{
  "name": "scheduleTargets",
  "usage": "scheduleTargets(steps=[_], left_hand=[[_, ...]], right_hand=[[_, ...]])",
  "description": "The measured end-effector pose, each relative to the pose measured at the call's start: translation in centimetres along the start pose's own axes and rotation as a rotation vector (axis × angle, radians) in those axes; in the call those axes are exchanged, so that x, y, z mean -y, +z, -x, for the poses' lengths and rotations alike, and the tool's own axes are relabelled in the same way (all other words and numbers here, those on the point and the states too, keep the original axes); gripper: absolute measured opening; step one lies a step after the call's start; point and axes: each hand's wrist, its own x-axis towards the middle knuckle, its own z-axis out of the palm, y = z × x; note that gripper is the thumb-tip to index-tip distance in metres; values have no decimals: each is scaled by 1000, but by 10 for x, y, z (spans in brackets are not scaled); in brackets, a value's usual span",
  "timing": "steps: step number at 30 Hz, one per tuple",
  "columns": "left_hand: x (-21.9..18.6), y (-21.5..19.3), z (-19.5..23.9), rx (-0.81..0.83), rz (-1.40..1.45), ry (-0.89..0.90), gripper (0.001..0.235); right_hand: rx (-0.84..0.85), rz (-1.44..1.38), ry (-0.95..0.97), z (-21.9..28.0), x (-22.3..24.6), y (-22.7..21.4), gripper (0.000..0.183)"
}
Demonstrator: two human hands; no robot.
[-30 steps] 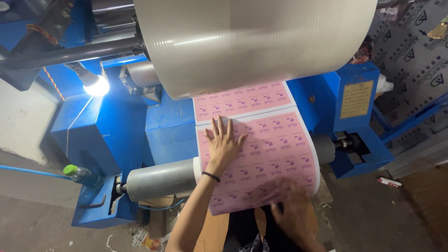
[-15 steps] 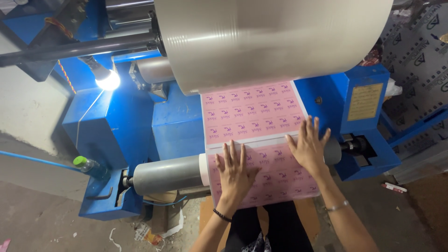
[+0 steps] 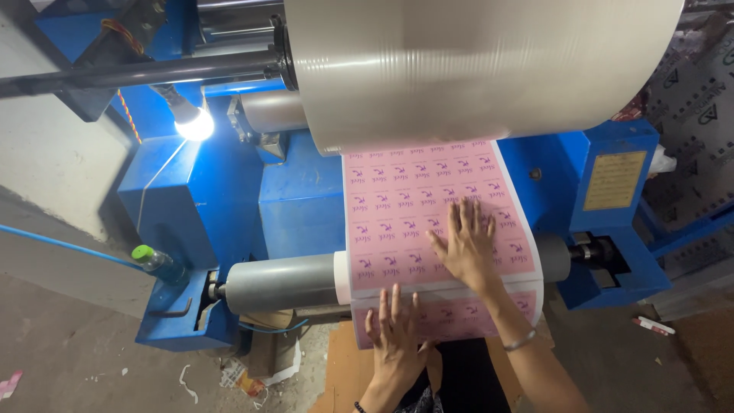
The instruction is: The person guides a continuous pink label sheet through a blue industrial labeling machine, smoothing the surface with both hands as it feeds between rollers. The person maintains alignment and contact with the moving labels throughout the clip.
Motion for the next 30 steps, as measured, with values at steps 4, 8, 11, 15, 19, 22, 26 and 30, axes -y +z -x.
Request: scheduleTargets(steps=[4, 8, 11, 15, 19, 22, 26, 30], left_hand=[[14, 7, -3, -159, 56, 22, 92], [32, 5, -44, -261, -25, 67, 90], [39, -1, -86, -237, -53, 59, 90], [48, -12, -138, 30, -78, -23, 93], [53, -16, -187, 162, -22, -79, 86], [59, -16, -215, 187, 20, -99, 83], [69, -18, -230, 197, 20, -134, 82], [62, -19, -210, 163, -29, -99, 79]], right_hand=[[-119, 1, -34, 29, -3, 12, 88], [-257, -22, -74, 63, -3, 13, 89], [-328, -88, -111, 87, -2, 7, 89], [-338, -138, -110, 116, 3, 0, 90], [-327, -95, -101, 143, 5, -3, 88], [-256, -114, -97, 164, 3, 1, 90], [-271, -170, -91, 188, -5, 19, 87], [-355, -175, -77, 204, -18, 43, 82]])
